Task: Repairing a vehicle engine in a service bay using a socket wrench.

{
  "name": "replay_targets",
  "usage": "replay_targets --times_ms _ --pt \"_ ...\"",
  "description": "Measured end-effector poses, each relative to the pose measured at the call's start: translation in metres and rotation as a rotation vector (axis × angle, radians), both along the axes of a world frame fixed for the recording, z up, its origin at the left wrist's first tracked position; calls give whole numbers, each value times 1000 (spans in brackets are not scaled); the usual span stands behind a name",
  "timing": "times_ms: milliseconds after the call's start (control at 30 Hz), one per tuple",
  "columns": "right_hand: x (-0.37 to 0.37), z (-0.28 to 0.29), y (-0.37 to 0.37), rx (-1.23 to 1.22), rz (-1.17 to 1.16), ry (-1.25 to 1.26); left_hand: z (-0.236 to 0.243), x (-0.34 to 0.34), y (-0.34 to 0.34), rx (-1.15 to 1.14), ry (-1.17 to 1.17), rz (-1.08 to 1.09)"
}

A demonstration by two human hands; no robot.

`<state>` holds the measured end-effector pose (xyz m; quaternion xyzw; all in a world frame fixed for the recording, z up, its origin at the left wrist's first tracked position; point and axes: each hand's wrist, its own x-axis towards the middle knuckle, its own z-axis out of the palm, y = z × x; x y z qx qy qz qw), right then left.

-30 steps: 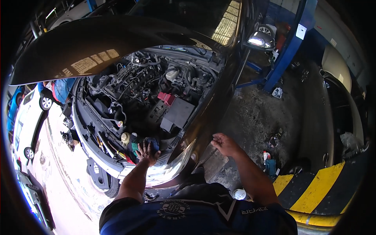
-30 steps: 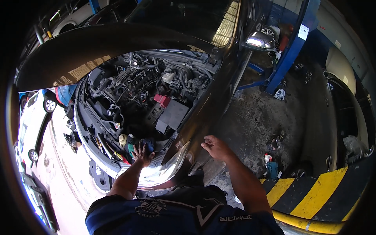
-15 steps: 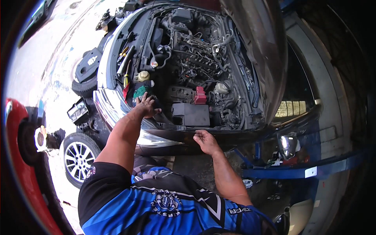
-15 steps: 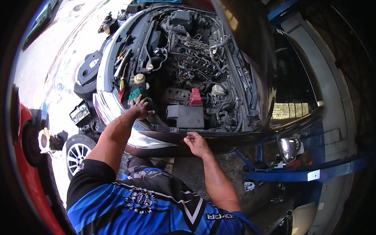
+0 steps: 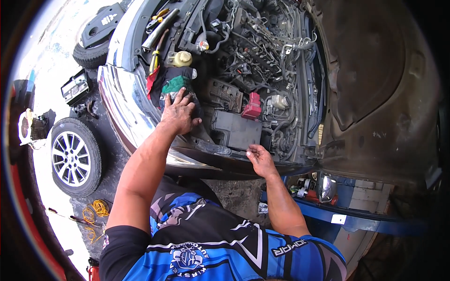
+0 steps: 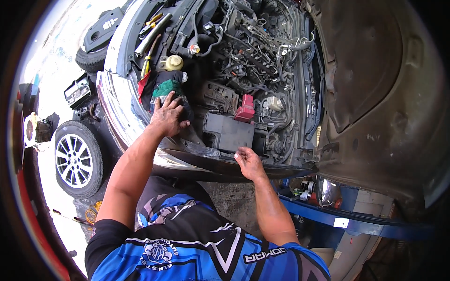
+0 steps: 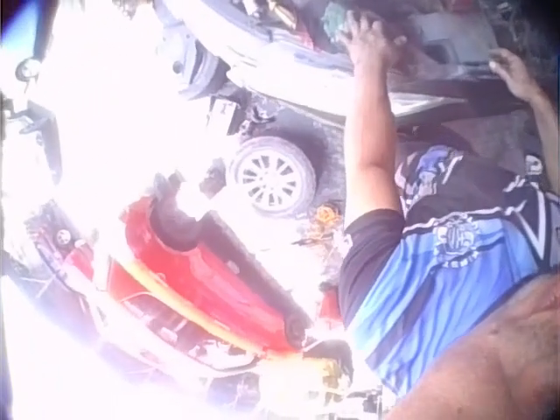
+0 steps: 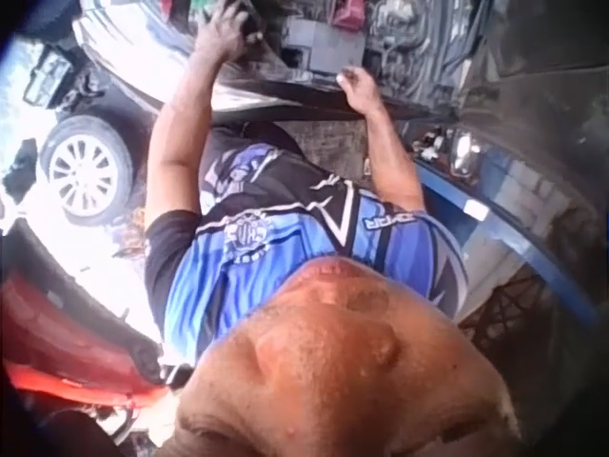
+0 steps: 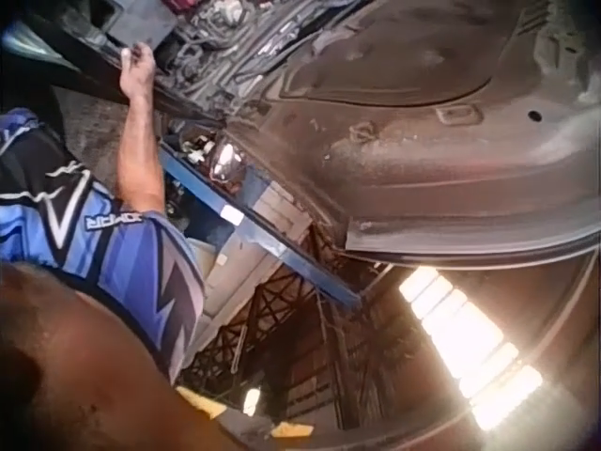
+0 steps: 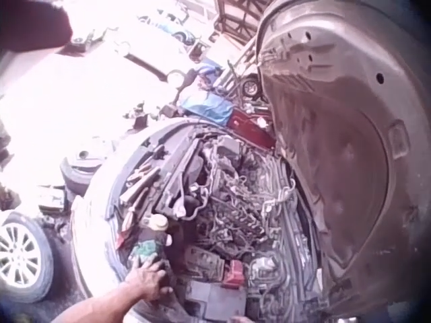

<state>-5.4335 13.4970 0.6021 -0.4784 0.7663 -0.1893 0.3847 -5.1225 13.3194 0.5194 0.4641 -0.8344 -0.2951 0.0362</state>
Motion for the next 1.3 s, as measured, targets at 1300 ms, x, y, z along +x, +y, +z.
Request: replay_targets --times_ms 1300 --pt "-85 -70 -173 -297 262 -117 -51 -68 -126 -492 -69 370"
